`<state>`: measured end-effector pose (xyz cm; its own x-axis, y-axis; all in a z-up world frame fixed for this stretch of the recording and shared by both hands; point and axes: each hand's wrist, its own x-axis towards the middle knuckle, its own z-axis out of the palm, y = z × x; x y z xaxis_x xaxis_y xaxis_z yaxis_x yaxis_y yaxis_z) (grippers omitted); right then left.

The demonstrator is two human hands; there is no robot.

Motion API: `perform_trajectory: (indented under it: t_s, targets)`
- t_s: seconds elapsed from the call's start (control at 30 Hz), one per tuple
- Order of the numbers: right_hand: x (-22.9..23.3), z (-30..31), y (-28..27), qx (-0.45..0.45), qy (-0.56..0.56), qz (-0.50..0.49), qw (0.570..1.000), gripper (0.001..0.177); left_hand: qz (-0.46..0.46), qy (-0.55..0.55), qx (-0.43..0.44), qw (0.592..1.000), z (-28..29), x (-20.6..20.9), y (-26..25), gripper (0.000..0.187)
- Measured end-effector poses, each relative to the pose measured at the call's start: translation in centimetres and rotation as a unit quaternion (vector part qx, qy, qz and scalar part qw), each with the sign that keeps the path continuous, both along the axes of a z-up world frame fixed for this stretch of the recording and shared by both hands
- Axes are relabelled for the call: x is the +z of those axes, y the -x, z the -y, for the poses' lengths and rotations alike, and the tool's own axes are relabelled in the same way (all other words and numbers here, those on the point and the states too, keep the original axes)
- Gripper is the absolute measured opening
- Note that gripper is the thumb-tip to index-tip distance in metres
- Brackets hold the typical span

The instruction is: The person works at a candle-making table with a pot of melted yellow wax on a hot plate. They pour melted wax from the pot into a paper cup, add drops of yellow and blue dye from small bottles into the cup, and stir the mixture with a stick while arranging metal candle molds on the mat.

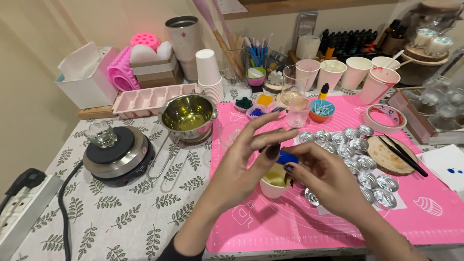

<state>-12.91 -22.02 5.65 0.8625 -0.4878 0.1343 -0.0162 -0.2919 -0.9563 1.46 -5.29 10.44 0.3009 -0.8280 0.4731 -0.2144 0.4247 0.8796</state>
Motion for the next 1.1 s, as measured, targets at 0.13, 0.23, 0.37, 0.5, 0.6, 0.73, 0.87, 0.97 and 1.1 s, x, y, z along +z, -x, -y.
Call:
perform_trajectory:
  t_s: [0.13, 0.23, 0.37, 0.5, 0.6, 0.73, 0.87, 0.97, 1.1]
  targets:
    - [-0.2, 0.5, -0.4, 0.014, 0.008, -0.043, 0.999, 0.026, 0.120, 0.003, 0.169, 0.978, 1.5, -0.3, 0.6, 0.066]
    - [-1.3, 2.1, -0.4, 0.040, -0.069, 0.061, 0.995, 0.027, 0.117, 0.027, 0.270, 0.955, 2.5, -2.3, -0.8, 0.070]
    - [-1.1, 2.9, -0.3, 0.031, -0.149, 0.097, 0.984, 0.028, 0.084, -0.043, 0.267, 0.959, 2.0, -1.4, -0.5, 0.068]
    - [-0.2, 2.9, 0.5, 0.009, -0.074, 0.048, 0.996, 0.027, 0.036, -0.059, 0.234, 0.970, 2.7, -0.5, 0.6, 0.068]
    - [0.5, 3.3, 1.1, 0.015, -0.026, 0.021, 0.999, 0.029, 0.020, -0.055, 0.199, 0.978, 3.4, -0.7, 0.5, 0.057]
    - [0.5, 4.9, 1.9, 0.082, -0.142, 0.003, 0.986, 0.036, -0.002, -0.045, 0.089, 0.995, 4.1, -1.1, -0.4, 0.048]
    - [0.0, 6.4, 2.6, 0.144, -0.208, 0.001, 0.967, 0.044, -0.001, -0.026, 0.043, 0.999, 5.0, -1.9, -0.6, 0.044]
    - [-0.1, 7.5, 3.0, 0.207, -0.335, 0.016, 0.919, 0.049, -0.050, -0.051, 0.011, 0.997, 5.2, -1.2, -0.4, 0.047]
    - [0.4, 10.4, 3.1, 0.215, -0.212, -0.006, 0.953, 0.045, 0.028, -0.071, 0.054, 0.996, 4.7, -0.2, -0.3, 0.065]
